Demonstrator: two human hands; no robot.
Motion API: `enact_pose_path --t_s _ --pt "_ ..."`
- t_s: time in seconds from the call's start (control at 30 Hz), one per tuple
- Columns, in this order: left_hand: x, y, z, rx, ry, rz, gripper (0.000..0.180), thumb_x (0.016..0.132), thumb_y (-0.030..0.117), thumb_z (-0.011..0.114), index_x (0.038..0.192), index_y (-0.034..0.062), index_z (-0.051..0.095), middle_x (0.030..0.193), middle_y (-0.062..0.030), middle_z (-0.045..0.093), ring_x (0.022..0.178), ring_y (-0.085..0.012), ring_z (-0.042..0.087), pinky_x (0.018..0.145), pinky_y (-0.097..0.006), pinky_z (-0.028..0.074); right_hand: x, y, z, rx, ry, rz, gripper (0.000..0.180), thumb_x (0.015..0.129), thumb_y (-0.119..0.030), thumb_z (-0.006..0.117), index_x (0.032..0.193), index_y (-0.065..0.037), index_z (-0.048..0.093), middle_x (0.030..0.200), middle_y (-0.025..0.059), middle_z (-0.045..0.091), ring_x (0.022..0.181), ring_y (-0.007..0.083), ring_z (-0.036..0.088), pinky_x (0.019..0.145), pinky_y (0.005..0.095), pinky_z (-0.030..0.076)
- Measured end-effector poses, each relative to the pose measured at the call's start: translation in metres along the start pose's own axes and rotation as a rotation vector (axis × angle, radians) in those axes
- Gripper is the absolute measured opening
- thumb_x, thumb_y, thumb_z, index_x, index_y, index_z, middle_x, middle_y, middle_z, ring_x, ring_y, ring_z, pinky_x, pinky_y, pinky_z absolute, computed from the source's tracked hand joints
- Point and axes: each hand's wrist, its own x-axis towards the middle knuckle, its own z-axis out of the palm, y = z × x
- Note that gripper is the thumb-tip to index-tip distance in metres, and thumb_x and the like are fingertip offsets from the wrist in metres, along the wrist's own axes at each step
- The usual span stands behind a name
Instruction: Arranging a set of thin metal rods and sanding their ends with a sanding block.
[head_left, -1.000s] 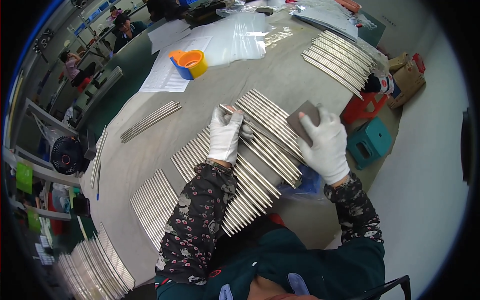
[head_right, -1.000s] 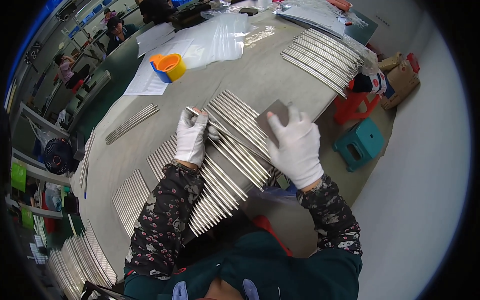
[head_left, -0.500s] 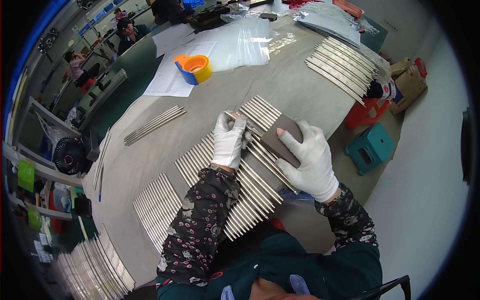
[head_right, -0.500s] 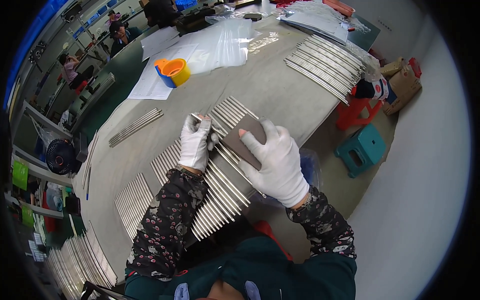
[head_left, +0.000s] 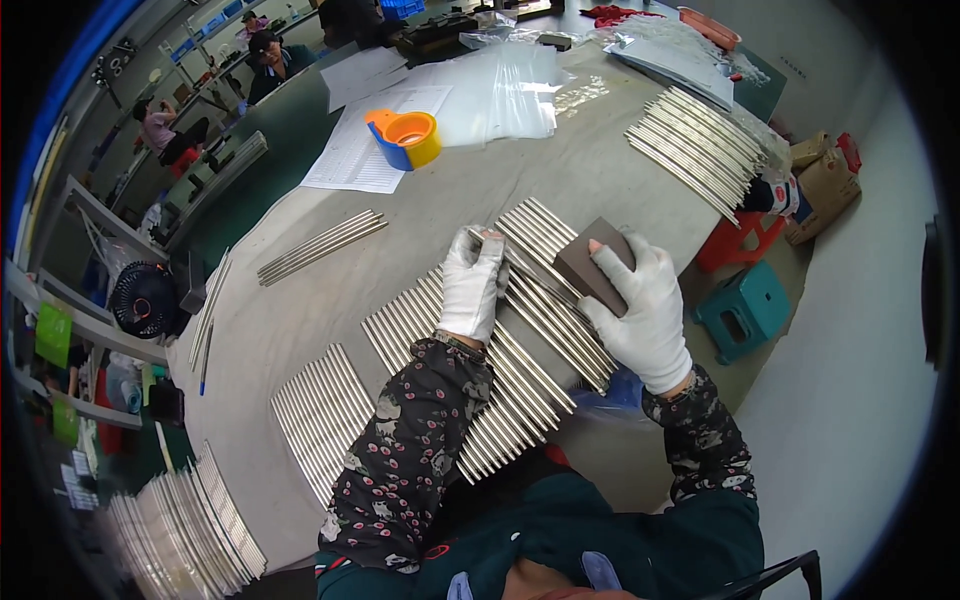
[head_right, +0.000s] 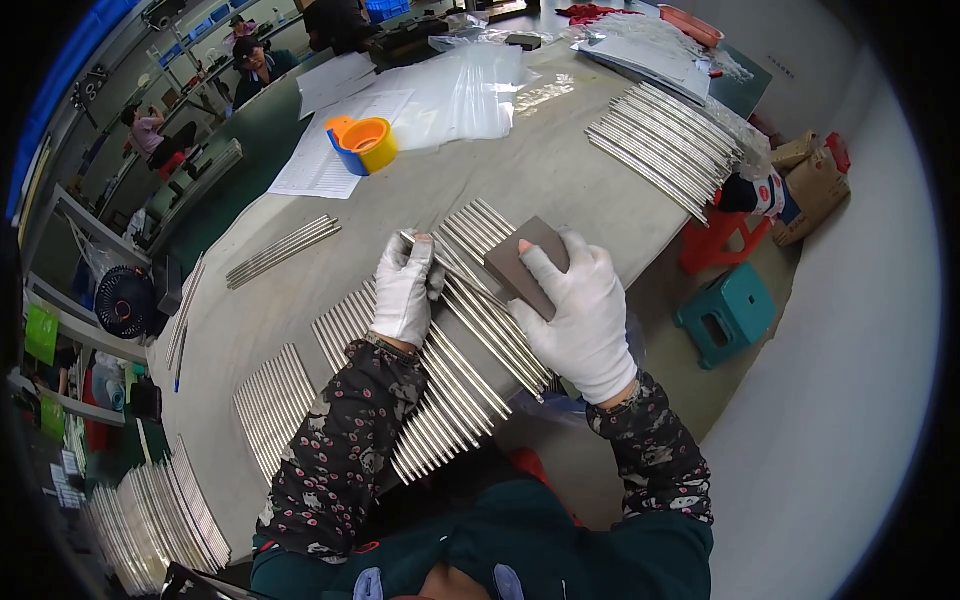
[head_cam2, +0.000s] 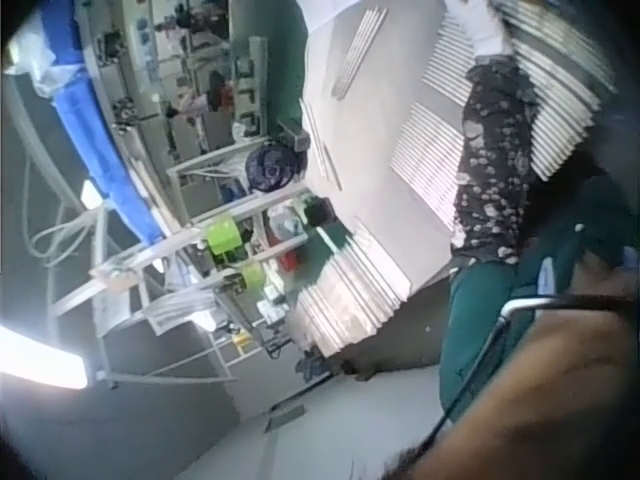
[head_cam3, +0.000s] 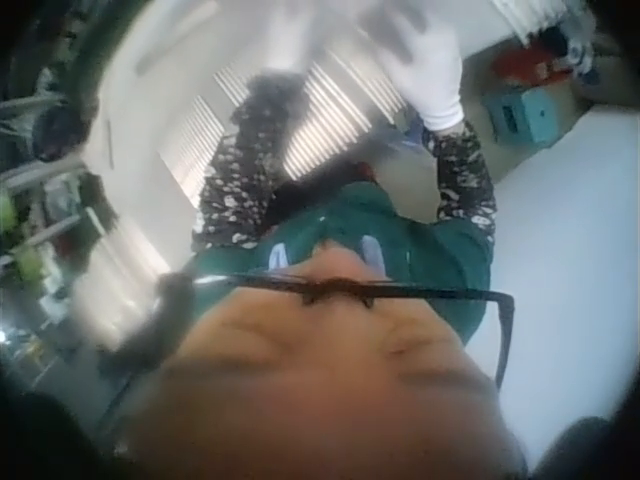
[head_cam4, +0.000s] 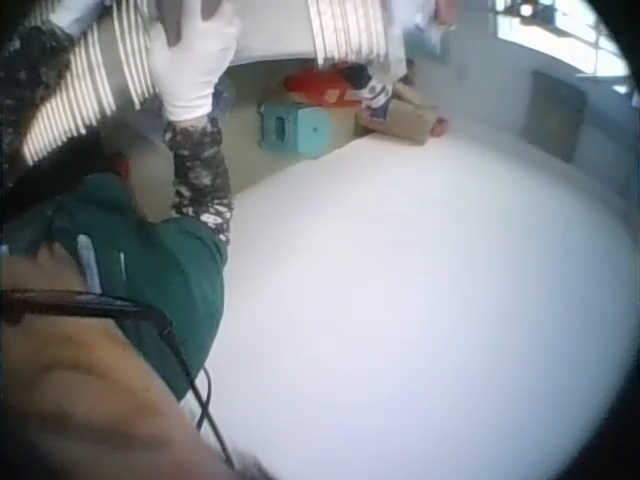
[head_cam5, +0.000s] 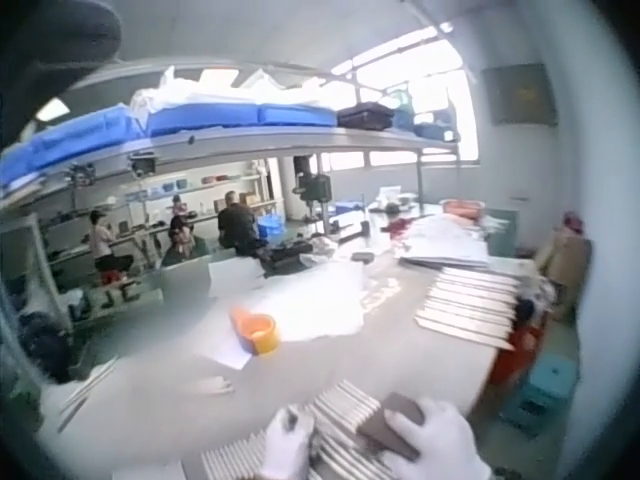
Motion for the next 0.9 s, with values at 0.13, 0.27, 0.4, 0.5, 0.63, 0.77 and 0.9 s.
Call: enact_pose_path --t_s 0.13,0.27,0.4,0.5,0.63,0.77,0.9 --pt "-0.001 0.001 0.000 0.021 0.014 0.001 0.015 0.093 0.021 0.061 0.090 0.0109 0.051 0.068 0.0041 0.049 0.049 -0.0038 0.042 0.042 -0.019 0.032 0.005 -0.014 0.002 0.049 -0.032 -0.032 0.052 0.067 -0.021 0.073 0.116 -0.010 0.061 0.119 0.0240 0.051 0.097 0.0387 0.053 0.082 0.0438 0.048" --pt "-0.001 0.002 0.005 0.044 0.037 -0.009 0.014 0.092 0.019 0.061 0.089 0.0112 0.050 0.067 0.0044 0.047 0.049 -0.0038 0.041 0.042 -0.019 0.033 0.007 -0.027 0.001 0.143 -0.104 -0.198 0.048 0.068 -0.022 0.072 0.113 -0.011 0.062 0.118 0.0233 0.051 0.093 0.0374 0.054 0.079 0.0432 0.049" --pt "-0.001 0.000 0.003 0.010 -0.005 0.030 0.014 0.092 0.018 0.062 0.088 0.0114 0.049 0.067 0.0043 0.048 0.049 -0.0041 0.042 0.042 -0.019 0.034 0.024 0.008 0.010 -0.181 -0.015 0.078 0.046 0.067 -0.024 0.073 0.109 -0.010 0.065 0.117 0.0225 0.052 0.088 0.0358 0.056 0.077 0.0424 0.049" --pt "0.004 -0.002 0.002 0.063 0.020 0.059 0.014 0.092 0.017 0.062 0.089 0.0107 0.049 0.067 0.0040 0.048 0.049 -0.0043 0.042 0.042 -0.019 0.034 0.016 -0.017 0.004 0.036 -0.021 -0.171 0.048 0.065 -0.024 0.075 0.110 -0.011 0.065 0.117 0.0232 0.052 0.088 0.0348 0.055 0.076 0.0423 0.050" --pt "0.000 0.001 0.002 0.058 0.017 0.015 0.015 0.092 0.018 0.062 0.089 0.0101 0.049 0.069 0.0040 0.049 0.053 -0.0039 0.044 0.044 -0.019 0.035 0.021 0.004 0.010 -0.133 -0.024 -0.066 0.044 0.068 -0.023 0.073 0.109 -0.011 0.064 0.115 0.0235 0.051 0.089 0.0349 0.055 0.074 0.0428 0.049" --pt "0.001 -0.006 -0.001 0.044 0.009 0.056 0.016 0.092 0.018 0.063 0.089 0.0104 0.049 0.069 0.0034 0.050 0.052 -0.0043 0.044 0.043 -0.020 0.036 0.014 -0.017 0.006 0.002 -0.029 -0.223 0.047 0.067 -0.025 0.073 0.110 -0.010 0.064 0.115 0.0235 0.051 0.089 0.0348 0.055 0.072 0.0420 0.050" --pt "0.002 -0.001 0.004 0.054 0.027 0.012 0.016 0.091 0.018 0.063 0.090 0.0101 0.049 0.068 0.0028 0.050 0.051 -0.0048 0.045 0.042 -0.021 0.037 0.023 0.004 0.014 -0.107 -0.039 -0.115 0.050 0.066 -0.025 0.074 0.113 -0.011 0.063 0.116 0.0230 0.051 0.091 0.0353 0.055 0.076 0.0423 0.049"
